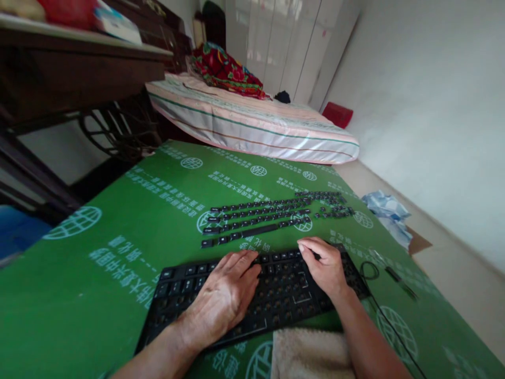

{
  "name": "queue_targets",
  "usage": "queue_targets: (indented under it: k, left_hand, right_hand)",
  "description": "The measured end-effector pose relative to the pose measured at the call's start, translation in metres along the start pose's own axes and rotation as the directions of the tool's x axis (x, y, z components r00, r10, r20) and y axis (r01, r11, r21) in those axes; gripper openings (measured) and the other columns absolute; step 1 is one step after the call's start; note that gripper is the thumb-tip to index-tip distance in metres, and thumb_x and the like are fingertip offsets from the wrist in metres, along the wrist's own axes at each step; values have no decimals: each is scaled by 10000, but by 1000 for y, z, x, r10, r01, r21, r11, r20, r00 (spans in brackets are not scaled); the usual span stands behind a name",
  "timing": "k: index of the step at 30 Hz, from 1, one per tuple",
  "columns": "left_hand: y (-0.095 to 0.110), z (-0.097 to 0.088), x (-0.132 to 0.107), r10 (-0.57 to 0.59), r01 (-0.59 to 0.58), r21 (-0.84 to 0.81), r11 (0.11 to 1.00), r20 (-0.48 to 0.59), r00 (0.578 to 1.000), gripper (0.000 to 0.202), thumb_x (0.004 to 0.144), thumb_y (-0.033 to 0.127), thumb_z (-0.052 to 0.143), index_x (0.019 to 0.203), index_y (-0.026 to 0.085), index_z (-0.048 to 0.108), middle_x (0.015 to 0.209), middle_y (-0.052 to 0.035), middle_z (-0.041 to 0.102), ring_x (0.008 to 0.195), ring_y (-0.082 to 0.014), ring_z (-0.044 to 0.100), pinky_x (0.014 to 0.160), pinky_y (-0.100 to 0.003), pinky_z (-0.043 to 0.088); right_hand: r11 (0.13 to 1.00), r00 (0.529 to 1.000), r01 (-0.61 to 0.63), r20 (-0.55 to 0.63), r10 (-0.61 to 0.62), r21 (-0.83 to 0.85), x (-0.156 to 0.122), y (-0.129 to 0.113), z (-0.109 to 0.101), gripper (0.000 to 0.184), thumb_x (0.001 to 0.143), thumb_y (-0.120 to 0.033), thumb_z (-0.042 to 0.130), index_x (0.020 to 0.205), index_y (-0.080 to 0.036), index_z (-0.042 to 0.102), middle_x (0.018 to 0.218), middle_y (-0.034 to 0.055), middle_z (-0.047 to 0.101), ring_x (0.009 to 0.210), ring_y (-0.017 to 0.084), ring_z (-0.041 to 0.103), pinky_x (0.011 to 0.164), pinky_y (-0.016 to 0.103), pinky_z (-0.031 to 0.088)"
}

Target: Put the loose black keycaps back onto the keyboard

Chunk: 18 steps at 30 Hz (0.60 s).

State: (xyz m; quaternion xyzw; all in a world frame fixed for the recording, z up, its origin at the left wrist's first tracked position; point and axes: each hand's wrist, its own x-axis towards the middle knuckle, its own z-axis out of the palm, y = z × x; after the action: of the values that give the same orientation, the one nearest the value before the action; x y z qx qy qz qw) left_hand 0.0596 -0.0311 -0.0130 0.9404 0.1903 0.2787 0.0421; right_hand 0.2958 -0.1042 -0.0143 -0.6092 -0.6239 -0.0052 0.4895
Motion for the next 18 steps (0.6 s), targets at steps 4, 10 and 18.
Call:
queue_targets:
  k: [4, 10, 18]
  left_hand:
    - [0, 1, -2, -2, 2, 5, 1000, -6, 1000, 252, 908, 160, 432, 1036, 162, 650, 1199, -103, 613, 1120, -252, 561, 963, -429, 476]
    - [-1, 2, -2, 20, -20, -4, 1000, -37, 999, 256, 915, 162, 416, 1039, 152, 640, 1189, -110, 616, 1105, -239, 567, 964, -408, 474]
    - [-2, 3, -1, 16, -16, 5, 1000, -63, 998, 258, 908, 144, 413, 1053, 149, 627, 1180, -107, 622, 1097, -235, 574, 950, -403, 486]
  right_hand:
    - [1000, 1000, -12, -7, 12, 0, 0, -2, 1, 158, 853, -172, 549, 854, -194, 706, 816, 66, 710, 769, 179, 670, 717, 310, 558]
    - [999, 999, -28, -18, 28, 16, 2, -3, 1, 158, 855, -193, 548, 857, -201, 706, 798, 64, 706, 749, 182, 671, 693, 309, 561]
    - [999, 999, -42, -23, 41, -5, 14, -13, -8, 165, 858, -206, 545, 845, -217, 709, 791, 51, 700, 737, 175, 662, 681, 294, 549]
